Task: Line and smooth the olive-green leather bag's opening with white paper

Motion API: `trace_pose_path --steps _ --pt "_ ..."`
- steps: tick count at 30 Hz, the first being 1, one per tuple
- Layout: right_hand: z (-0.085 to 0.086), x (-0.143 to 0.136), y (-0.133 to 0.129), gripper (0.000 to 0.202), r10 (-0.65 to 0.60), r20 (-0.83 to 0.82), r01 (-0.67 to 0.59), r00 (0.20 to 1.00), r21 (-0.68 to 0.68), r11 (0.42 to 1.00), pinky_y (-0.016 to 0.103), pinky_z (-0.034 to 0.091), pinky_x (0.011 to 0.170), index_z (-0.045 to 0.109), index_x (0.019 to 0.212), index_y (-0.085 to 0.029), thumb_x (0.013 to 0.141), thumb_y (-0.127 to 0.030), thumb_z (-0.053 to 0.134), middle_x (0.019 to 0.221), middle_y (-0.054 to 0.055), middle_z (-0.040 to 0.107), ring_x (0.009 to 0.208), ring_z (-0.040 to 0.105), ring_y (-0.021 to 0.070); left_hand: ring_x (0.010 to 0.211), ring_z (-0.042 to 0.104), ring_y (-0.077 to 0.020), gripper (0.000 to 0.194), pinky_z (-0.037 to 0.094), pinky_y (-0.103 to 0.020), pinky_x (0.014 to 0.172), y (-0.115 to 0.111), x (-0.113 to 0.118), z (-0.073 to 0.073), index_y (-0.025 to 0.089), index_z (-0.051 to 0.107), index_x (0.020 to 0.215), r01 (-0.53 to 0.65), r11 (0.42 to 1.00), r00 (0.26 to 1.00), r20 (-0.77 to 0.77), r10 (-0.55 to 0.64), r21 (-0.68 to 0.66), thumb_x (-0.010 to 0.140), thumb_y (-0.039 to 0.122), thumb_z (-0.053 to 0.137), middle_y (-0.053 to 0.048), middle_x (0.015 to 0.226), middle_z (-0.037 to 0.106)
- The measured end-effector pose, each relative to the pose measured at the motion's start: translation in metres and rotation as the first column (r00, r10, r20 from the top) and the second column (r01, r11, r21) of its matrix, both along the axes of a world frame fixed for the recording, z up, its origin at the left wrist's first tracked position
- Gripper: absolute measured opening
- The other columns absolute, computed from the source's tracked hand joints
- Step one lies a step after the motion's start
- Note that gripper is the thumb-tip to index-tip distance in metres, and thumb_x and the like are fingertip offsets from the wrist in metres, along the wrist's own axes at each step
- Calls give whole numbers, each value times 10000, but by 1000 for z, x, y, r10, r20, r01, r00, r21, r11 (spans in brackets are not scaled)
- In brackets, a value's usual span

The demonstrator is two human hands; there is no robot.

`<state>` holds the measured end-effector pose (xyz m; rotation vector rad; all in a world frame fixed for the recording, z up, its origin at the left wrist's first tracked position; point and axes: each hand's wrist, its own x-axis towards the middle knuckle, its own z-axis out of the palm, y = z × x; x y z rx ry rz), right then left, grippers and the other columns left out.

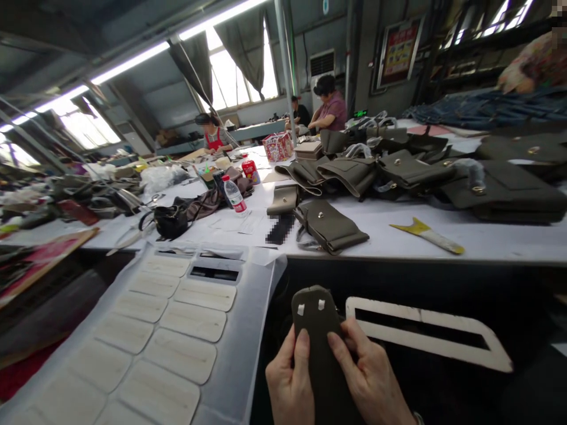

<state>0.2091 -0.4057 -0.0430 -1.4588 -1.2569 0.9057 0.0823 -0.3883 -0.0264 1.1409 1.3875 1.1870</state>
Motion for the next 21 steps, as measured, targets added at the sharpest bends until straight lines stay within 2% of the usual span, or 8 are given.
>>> trace_pose_path --steps 3,7,9,12,14,18,19,21 --pt "-1 -2 -1 352 -10 -12 10 1000 44 999 216 384 449 541 879 -205 985 -519 421 609 -3 577 489 526 137 975 712 -279 522 589 -296 827 0 2 3 170 745 1106 -56 995 994 86 63 -80 777 574 703 -68 1037 767" --pt "3 -3 0 342 -30 -28 32 999 75 997 210 375 451 537 841 -206 989 -497 436 608 -9 567 491 522 127 968 715 -294 519 597 -334 841 1 1 -1 176 749 1085 -43 987 982 177 71 -155 736 560 750 -64 1009 773" --pt "6 -3 0 340 -34 -27 36 999 63 997 210 376 449 544 860 -207 988 -503 436 622 -4 584 505 541 133 1043 691 -297 517 571 -350 916 3 -2 -7 194 737 1118 -49 986 977 195 81 -162 742 549 753 -64 1077 758" --pt "10 -3 0 326 -21 16 20 1000 79 997 212 372 447 559 897 -206 992 -491 431 627 -4 593 506 546 136 1249 572 -290 553 462 -361 1077 7 -6 -17 239 685 1219 -43 987 964 251 82 -157 769 555 732 -55 1274 676" --pt "11 -2 -1 324 -8 45 4 999 98 995 214 382 464 570 907 -205 1000 -474 416 634 -2 598 513 549 137 1323 504 -278 584 407 -368 1125 9 -4 -21 269 617 1310 -18 987 924 375 78 -162 818 580 667 -50 1381 600" --pt "6 1 -5 342 17 0 -17 1000 76 997 214 421 489 578 914 -208 1000 -491 407 661 3 615 542 576 146 1353 471 -256 629 382 -397 1142 5 9 -18 377 366 1483 113 984 743 669 10 -139 911 600 503 -26 1485 495" --pt "5 3 -7 343 15 -25 -14 1000 62 998 213 446 507 580 952 -207 995 -502 413 685 6 629 560 591 150 1364 458 -254 641 375 -405 1146 4 11 -17 392 314 1502 144 984 723 690 -30 -108 920 609 473 -21 1499 479" --pt "3 6 -11 379 3 -68 -1 998 24 1000 217 498 545 563 1133 -206 985 -527 424 759 12 669 581 611 154 1400 406 -253 686 336 -411 1169 1 14 -15 393 244 1526 163 986 770 629 -106 -33 918 638 446 -17 1538 422"
